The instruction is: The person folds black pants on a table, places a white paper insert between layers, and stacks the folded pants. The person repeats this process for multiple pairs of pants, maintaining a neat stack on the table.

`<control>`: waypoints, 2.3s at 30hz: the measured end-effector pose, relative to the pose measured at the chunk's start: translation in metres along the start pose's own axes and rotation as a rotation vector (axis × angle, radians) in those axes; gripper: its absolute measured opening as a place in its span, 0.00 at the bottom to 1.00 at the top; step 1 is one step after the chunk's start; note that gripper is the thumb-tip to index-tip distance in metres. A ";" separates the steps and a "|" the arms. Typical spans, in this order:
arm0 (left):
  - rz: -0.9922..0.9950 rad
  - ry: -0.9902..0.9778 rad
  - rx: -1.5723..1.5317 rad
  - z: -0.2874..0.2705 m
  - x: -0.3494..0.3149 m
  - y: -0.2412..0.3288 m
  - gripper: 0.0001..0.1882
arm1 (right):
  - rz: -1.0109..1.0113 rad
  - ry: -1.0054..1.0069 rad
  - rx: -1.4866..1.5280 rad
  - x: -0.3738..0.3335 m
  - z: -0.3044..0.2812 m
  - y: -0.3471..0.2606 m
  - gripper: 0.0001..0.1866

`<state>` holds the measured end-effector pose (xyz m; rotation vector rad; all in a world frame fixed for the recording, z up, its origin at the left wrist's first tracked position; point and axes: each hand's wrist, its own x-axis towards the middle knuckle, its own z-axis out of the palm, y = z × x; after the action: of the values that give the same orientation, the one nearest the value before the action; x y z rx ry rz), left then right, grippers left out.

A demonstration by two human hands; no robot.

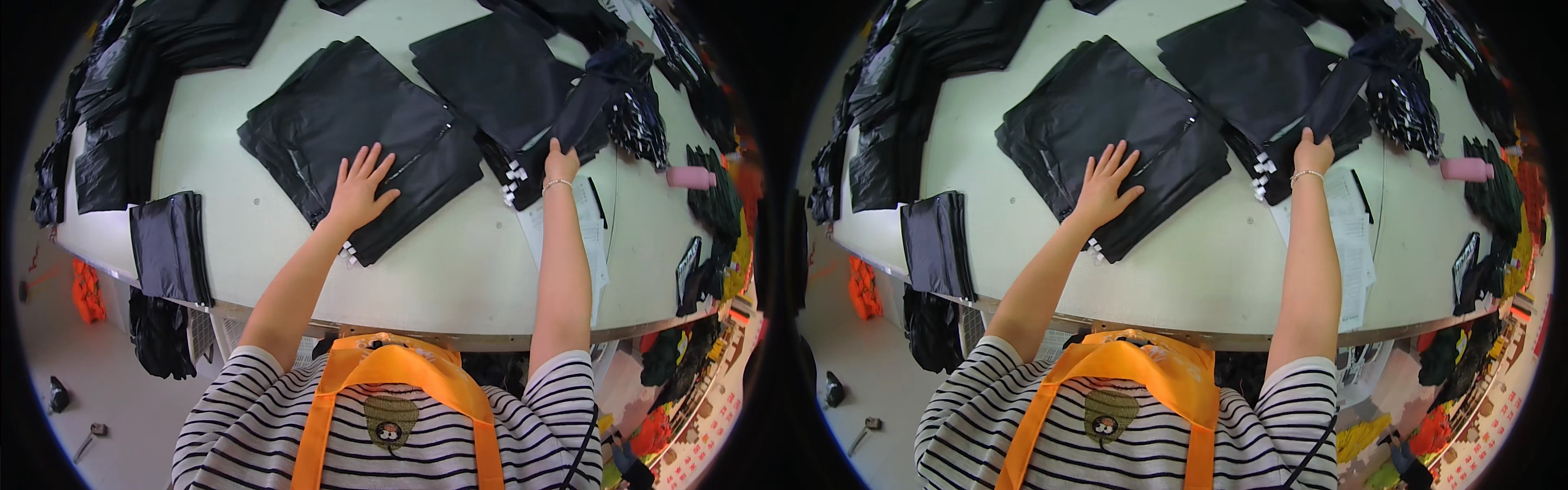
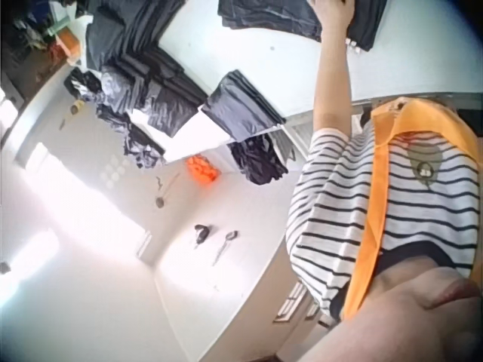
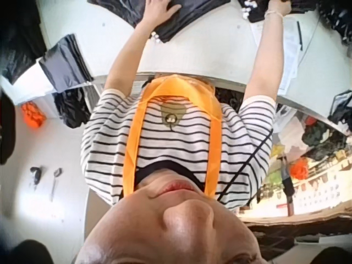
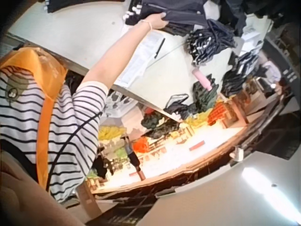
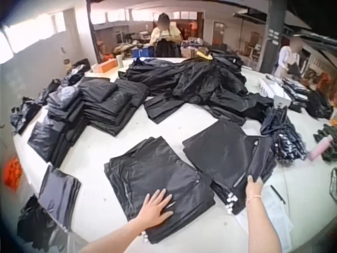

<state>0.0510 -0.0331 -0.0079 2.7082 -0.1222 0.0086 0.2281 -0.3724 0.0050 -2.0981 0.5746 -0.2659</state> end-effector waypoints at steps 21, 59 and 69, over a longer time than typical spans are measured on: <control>-0.002 0.259 -0.125 -0.006 -0.038 -0.010 0.09 | 0.426 0.409 0.420 -0.214 -0.314 0.233 0.21; 0.009 0.353 -0.269 -0.026 -0.057 0.026 0.10 | 0.263 -0.564 0.435 -0.304 0.085 -0.045 0.12; 0.003 0.002 -0.307 -0.010 -0.047 -0.008 0.29 | -0.751 -1.071 -0.676 -0.231 0.031 -0.054 0.17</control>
<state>0.0055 -0.0181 -0.0033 2.4009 -0.1167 -0.0058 0.0557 -0.2100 0.0396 -2.5933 -0.8860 0.7199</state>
